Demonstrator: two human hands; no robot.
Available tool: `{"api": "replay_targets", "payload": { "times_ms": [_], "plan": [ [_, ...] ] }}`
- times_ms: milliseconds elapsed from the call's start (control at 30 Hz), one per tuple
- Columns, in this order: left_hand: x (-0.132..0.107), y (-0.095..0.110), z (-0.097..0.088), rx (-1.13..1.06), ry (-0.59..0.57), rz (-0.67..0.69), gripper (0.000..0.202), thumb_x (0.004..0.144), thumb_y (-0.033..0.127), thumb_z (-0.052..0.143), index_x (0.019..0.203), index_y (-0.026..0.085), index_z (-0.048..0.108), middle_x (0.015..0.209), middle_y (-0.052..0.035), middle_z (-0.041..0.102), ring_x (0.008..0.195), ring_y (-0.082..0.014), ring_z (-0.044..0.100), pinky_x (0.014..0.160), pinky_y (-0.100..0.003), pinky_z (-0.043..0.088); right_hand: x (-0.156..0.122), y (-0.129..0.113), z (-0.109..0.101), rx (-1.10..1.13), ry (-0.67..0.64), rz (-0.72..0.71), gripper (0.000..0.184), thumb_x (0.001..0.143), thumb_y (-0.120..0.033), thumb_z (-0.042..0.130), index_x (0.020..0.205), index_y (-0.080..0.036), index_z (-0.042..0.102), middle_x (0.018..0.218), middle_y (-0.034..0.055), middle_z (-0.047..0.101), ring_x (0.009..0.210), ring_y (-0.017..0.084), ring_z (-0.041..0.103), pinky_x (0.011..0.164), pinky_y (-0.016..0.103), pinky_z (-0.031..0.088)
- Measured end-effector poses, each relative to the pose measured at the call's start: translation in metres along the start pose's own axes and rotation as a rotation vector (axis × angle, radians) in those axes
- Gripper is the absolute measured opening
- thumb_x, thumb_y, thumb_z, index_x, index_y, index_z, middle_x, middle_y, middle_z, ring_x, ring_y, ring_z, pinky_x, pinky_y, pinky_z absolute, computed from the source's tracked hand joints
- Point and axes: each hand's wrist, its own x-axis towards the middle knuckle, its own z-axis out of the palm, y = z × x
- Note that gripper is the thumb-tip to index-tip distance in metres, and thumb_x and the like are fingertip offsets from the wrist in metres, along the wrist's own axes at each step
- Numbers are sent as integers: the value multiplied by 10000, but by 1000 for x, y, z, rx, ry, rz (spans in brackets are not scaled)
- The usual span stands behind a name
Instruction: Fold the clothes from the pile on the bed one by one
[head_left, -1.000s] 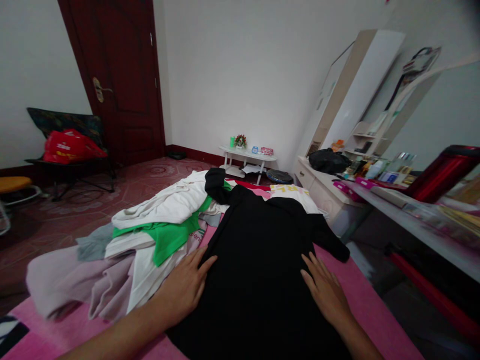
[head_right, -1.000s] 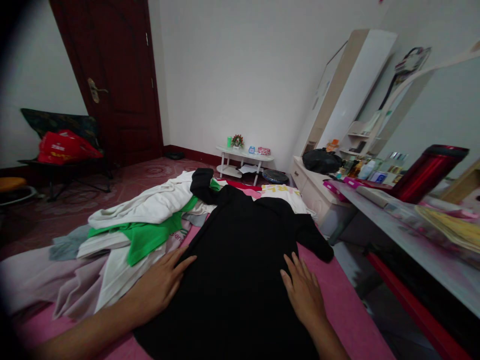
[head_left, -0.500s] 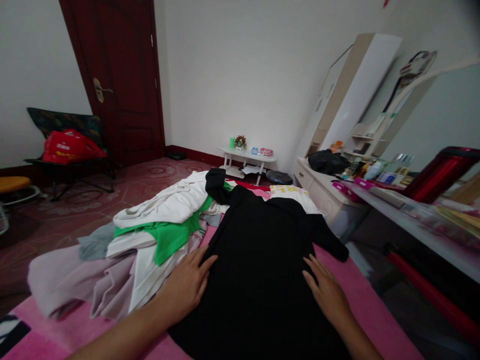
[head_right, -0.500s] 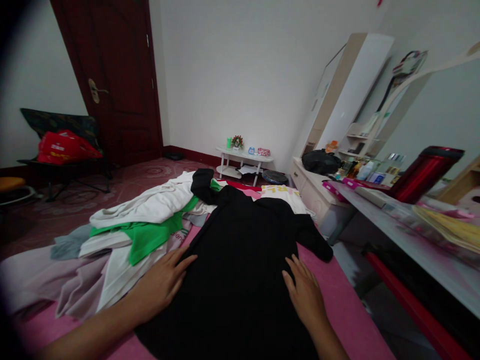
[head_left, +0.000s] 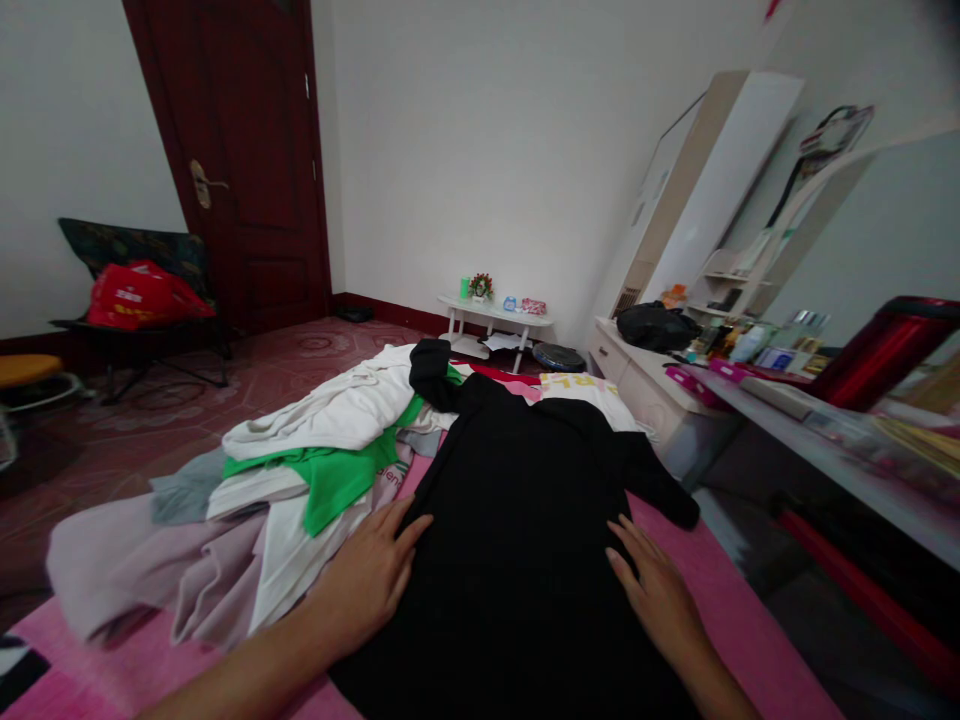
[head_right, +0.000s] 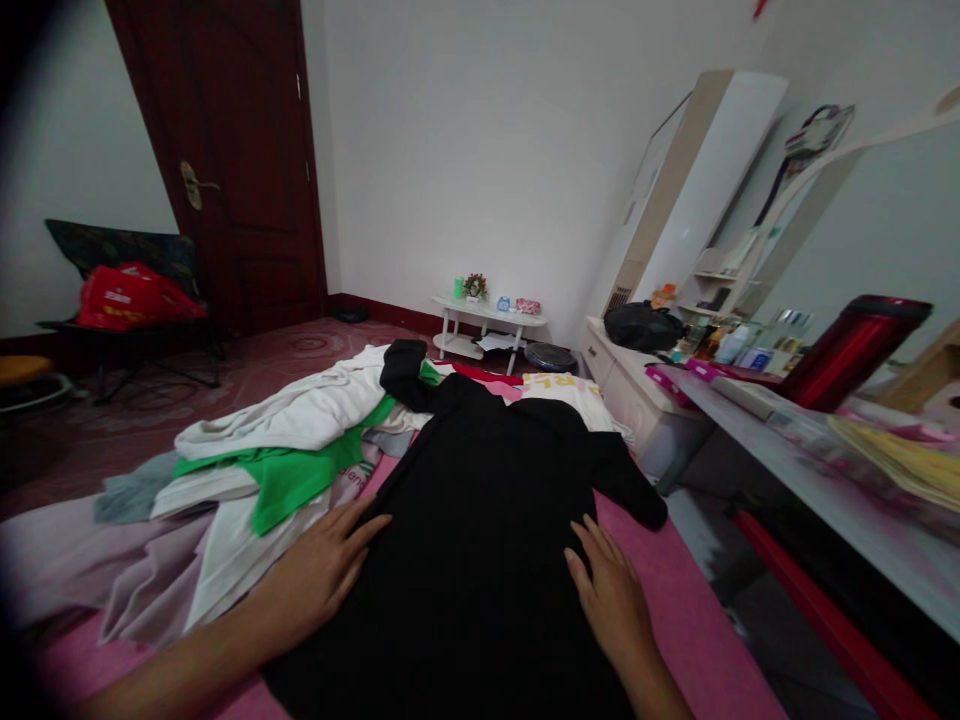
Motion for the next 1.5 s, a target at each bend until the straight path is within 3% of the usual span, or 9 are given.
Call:
{"api": "replay_targets", "payload": {
  "times_ms": [233, 567, 800, 933, 1100, 1233, 1300, 1433, 1500],
  "plan": [
    [1, 0, 1, -22, 21, 4, 479, 904, 190, 386, 1373, 268, 444, 1422, -94, 399, 1294, -268, 397, 1084, -450, 353, -3, 3, 0, -22, 130, 66, 538, 902, -484, 339, 1285, -148, 511, 1435, 155, 368, 1317, 304, 383, 1036, 453, 391],
    [9, -3, 2, -395, 120, -177, 458, 832, 141, 458, 1277, 243, 494, 1176, -78, 557, 1060, -213, 563, 949, -391, 468, -5, -8, -15, -16, 116, 246, 617, 844, -537, 359, 1340, -175, 427, 1150, 134, 619, 987, 304, 633, 750, 404, 515],
    [58, 49, -32, -697, 26, 93, 359, 763, 48, 489, 1029, 232, 646, 1017, -22, 628, 974, -147, 588, 898, -266, 470, -3, 10, -9, 139, 130, 274, 570, 799, -517, 457, 1286, -224, 498, 996, 86, 696, 905, 265, 674, 703, 341, 529],
    [76, 83, -8, -480, -192, 242, 393, 758, 89, 500, 1090, 242, 646, 1041, -69, 611, 865, -197, 617, 754, -310, 520, -4, 12, -7, 48, 37, 250, 464, 810, -517, 412, 1138, -247, 602, 1124, 76, 664, 927, 264, 670, 731, 362, 535],
    [75, 95, 23, -361, -135, 210, 310, 803, 172, 488, 1077, 188, 632, 1078, -133, 561, 878, -251, 590, 689, -361, 524, 14, 6, -14, -236, -44, 99, 363, 821, -370, 355, 944, -248, 674, 1065, 84, 652, 855, 266, 664, 727, 408, 527],
    [75, 91, 25, -483, -129, 166, 287, 813, 202, 486, 1056, 207, 640, 1088, -108, 567, 882, -235, 593, 721, -365, 526, 71, -44, -25, -346, -56, -84, 295, 786, -318, 432, 819, -231, 711, 1062, 121, 598, 945, 288, 621, 806, 420, 511],
    [79, 88, 27, -506, -165, 157, 293, 795, 214, 509, 1052, 205, 649, 1106, -108, 574, 892, -247, 598, 728, -376, 529, 106, -93, -22, -236, -8, -156, 332, 807, -302, 436, 1020, -217, 676, 1232, 111, 517, 978, 268, 612, 825, 407, 512],
    [89, 87, 39, -540, -298, 145, 310, 771, 240, 561, 1060, 203, 667, 1174, -125, 574, 975, -297, 589, 759, -407, 522, 169, -209, 6, 214, -130, -383, 477, 790, -220, 511, 1266, -216, 498, 1420, 104, 337, 863, 158, 641, 810, 335, 524],
    [94, 89, 44, -641, -368, 8, 308, 770, 259, 576, 1062, 209, 661, 1177, -128, 588, 1012, -306, 583, 779, -407, 513, 197, -260, 27, 372, -132, -421, 672, 749, -194, 570, 1382, -228, 348, 1472, 127, 265, 810, 137, 644, 864, 362, 509]
  ]
}}
